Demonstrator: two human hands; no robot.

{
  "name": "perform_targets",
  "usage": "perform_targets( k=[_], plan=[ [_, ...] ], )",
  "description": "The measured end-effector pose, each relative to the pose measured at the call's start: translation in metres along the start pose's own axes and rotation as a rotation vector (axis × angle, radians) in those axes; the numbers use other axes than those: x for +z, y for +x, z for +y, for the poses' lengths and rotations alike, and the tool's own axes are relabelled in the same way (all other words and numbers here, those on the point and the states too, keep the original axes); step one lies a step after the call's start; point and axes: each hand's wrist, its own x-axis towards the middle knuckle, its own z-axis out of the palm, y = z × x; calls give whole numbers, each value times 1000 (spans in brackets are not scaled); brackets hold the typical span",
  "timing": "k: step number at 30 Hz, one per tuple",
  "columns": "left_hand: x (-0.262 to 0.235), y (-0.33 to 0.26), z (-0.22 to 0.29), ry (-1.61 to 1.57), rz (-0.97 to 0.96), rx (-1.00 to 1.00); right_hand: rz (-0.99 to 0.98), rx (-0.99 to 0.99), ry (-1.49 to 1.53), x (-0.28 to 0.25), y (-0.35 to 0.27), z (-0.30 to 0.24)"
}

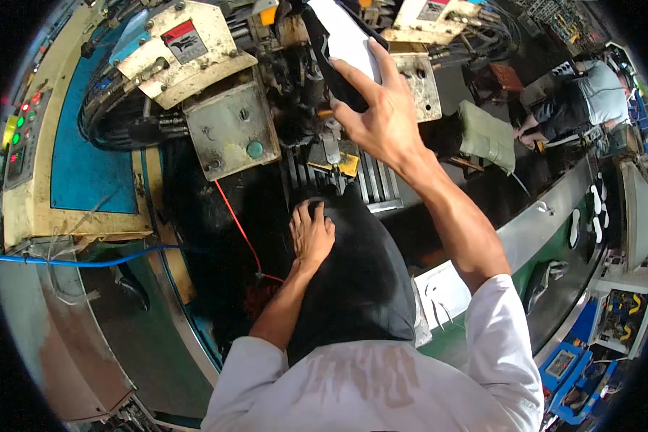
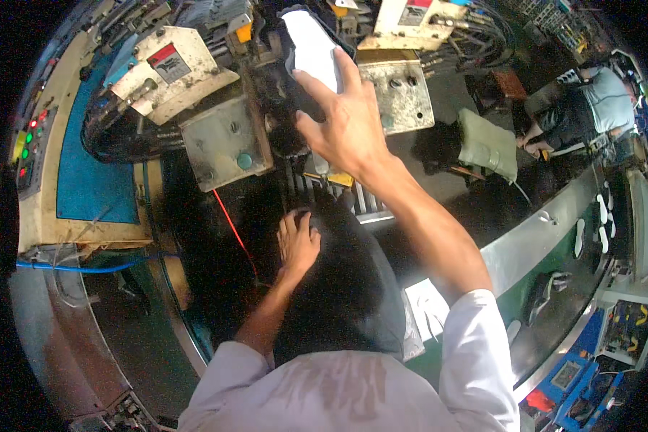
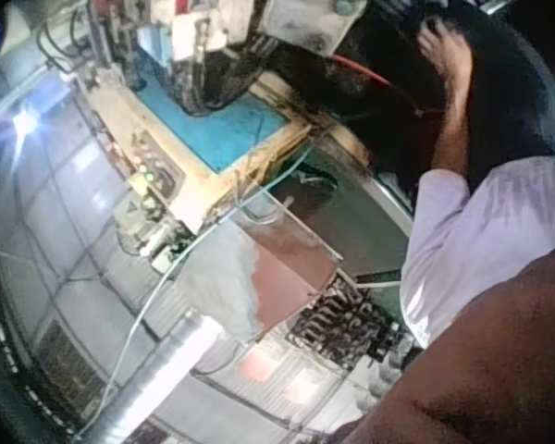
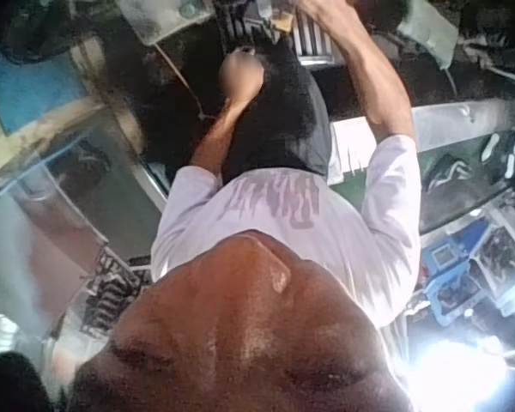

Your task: The person repeatedly picks up black slipper uppers and white insoles, presses them together by hand, and places the assembled slippers onto a nearby metal surface. The process is repeated for multiple units throughout the clip.

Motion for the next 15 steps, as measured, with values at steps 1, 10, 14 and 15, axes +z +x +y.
perform_targets(
  k=[1, 10, 14, 15],
  plan=[
    [0, -1, -2, -5, -5, -14, 7, 28, -4, 13, 6, 7],
    [-2, 1, -14, 12, 36, -30, 14, 96, 45, 68, 7, 24],
    [-2, 0, -13, 12, 30, -45, -42, -44, -330, 70, 8, 0],
    [-2, 0, -12, 17, 36, -46, -42, -101, -343, 65, 11, 0]
  ],
)
